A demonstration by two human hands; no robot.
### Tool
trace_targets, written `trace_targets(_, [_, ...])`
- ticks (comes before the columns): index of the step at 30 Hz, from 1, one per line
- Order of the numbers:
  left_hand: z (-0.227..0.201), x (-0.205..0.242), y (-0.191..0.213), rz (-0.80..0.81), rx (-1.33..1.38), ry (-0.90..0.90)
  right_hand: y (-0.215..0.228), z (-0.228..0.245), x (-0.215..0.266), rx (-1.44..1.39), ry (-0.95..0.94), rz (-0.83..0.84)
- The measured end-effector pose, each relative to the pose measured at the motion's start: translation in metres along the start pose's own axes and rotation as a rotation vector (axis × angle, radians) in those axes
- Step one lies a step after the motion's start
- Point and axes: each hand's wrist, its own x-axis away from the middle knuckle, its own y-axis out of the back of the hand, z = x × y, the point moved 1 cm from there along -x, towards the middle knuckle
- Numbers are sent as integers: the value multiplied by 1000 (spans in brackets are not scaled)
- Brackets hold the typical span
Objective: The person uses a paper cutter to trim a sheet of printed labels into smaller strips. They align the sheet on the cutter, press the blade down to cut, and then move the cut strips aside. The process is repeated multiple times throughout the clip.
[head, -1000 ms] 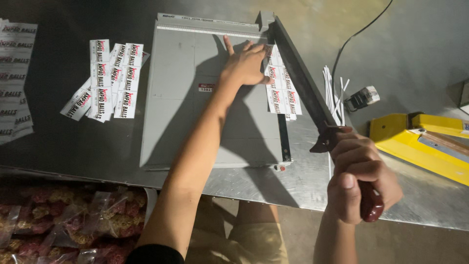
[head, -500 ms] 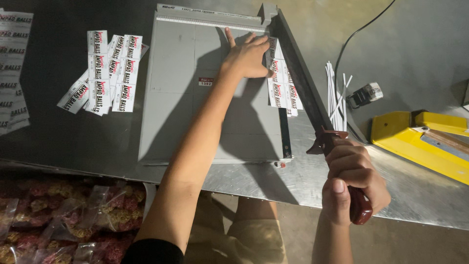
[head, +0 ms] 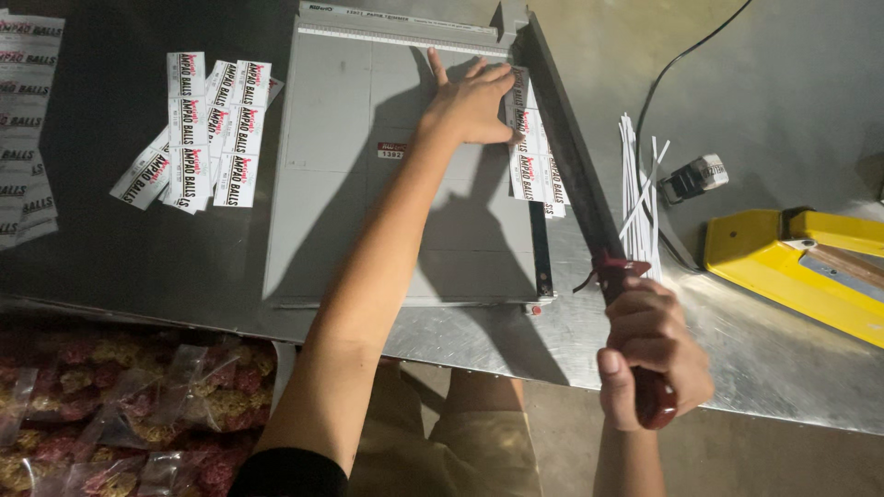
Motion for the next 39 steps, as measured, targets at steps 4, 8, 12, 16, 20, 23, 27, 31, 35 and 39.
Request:
trace_targets(4, [2, -1, -2, -10, 10, -13, 3, -7, 15, 38, 14, 51])
trace_targets(8, [2, -2, -2, -13, 20, -9, 6, -11, 31, 86, 9, 92])
trace_targets(12, [0, 1, 0, -5, 17, 0, 5, -17, 42, 84, 26, 99])
trace_targets(16, [-1, 5, 3, 9, 6, -18, 8, -21, 51, 94, 14, 105])
trace_targets(20, [-2, 4, 2, 15, -22, -15, 12, -29, 67, 103, 15, 96])
trace_targets(23, [0, 7, -3, 22, -5, -37, 12, -29, 85, 237, -24, 201])
trace_targets(27, [0, 6, 6, 52, -18, -27, 10, -24, 81, 251, -22, 232])
trace_targets(31, [18, 22, 22, 37, 21, -24, 18, -17, 53, 221, 60, 214])
trace_targets(35, [90, 65, 60, 67, -73, 81, 8, -12, 60, 240, 2, 208])
trace_targets(39, [179, 135, 116, 97, -141, 209, 22, -29, 84, 245, -58, 249])
